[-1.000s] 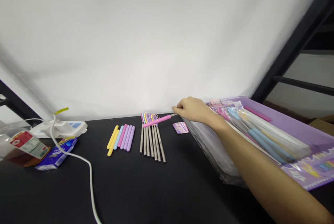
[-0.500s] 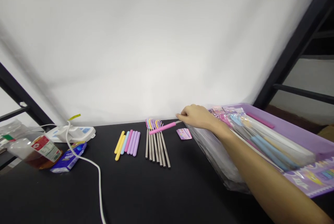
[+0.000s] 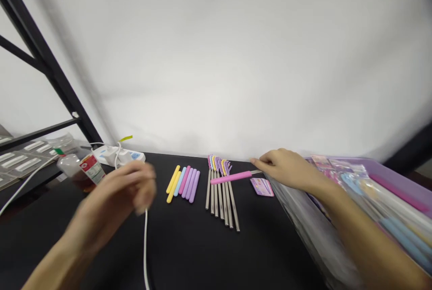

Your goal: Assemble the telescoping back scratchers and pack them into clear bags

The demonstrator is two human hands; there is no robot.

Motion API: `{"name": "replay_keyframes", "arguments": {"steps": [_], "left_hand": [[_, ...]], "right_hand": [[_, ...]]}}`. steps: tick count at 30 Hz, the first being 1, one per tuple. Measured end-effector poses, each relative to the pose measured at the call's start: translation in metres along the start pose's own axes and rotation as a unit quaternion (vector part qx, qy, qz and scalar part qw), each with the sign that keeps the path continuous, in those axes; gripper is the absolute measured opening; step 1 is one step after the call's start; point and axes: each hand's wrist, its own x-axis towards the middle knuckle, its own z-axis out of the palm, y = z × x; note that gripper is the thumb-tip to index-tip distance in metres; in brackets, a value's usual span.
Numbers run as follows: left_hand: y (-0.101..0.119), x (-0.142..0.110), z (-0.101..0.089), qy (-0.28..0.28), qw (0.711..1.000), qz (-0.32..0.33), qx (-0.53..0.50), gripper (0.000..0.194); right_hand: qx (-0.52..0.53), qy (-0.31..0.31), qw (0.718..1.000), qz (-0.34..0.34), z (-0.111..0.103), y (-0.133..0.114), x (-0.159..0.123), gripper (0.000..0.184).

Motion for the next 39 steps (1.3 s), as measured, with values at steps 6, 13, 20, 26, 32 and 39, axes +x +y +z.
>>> {"name": "replay_keyframes", "arguments": {"steps": [6, 13, 20, 26, 32, 39], "left_hand": [[0.012, 0.063, 0.086, -0.214, 0.906, 0.222, 0.291, 0.03], [0.011, 0.092, 0.123, -0.267, 0.853, 0.259, 0.367, 0.024], [0.003, 0.106, 0.115, -0.286, 0.865, 0.285, 0.298, 0.024], [0.003, 0.112, 0.112, -0.267, 0.87, 0.3, 0.287, 0.012], [0.005, 0.109, 0.119, -0.266, 0.852, 0.324, 0.313, 0.025], [-0.001, 0.108, 0.127, -0.251, 0.867, 0.3, 0.309, 0.013]], "right_hand": [[0.048, -0.016, 0.999, -0.003, 0.003, -0.002, 0.002, 0.05], [0.148, -0.045, 0.987, -0.052, 0.004, -0.001, 0.003, 0.04], [0.209, -0.11, 0.966, -0.108, -0.008, 0.001, -0.001, 0.03], [0.173, -0.099, 0.974, -0.108, -0.008, 0.006, 0.001, 0.029], [0.109, -0.07, 0.986, -0.101, -0.002, -0.002, 0.003, 0.034], [-0.037, 0.051, 0.987, -0.145, 0.024, -0.025, 0.003, 0.032]]}}
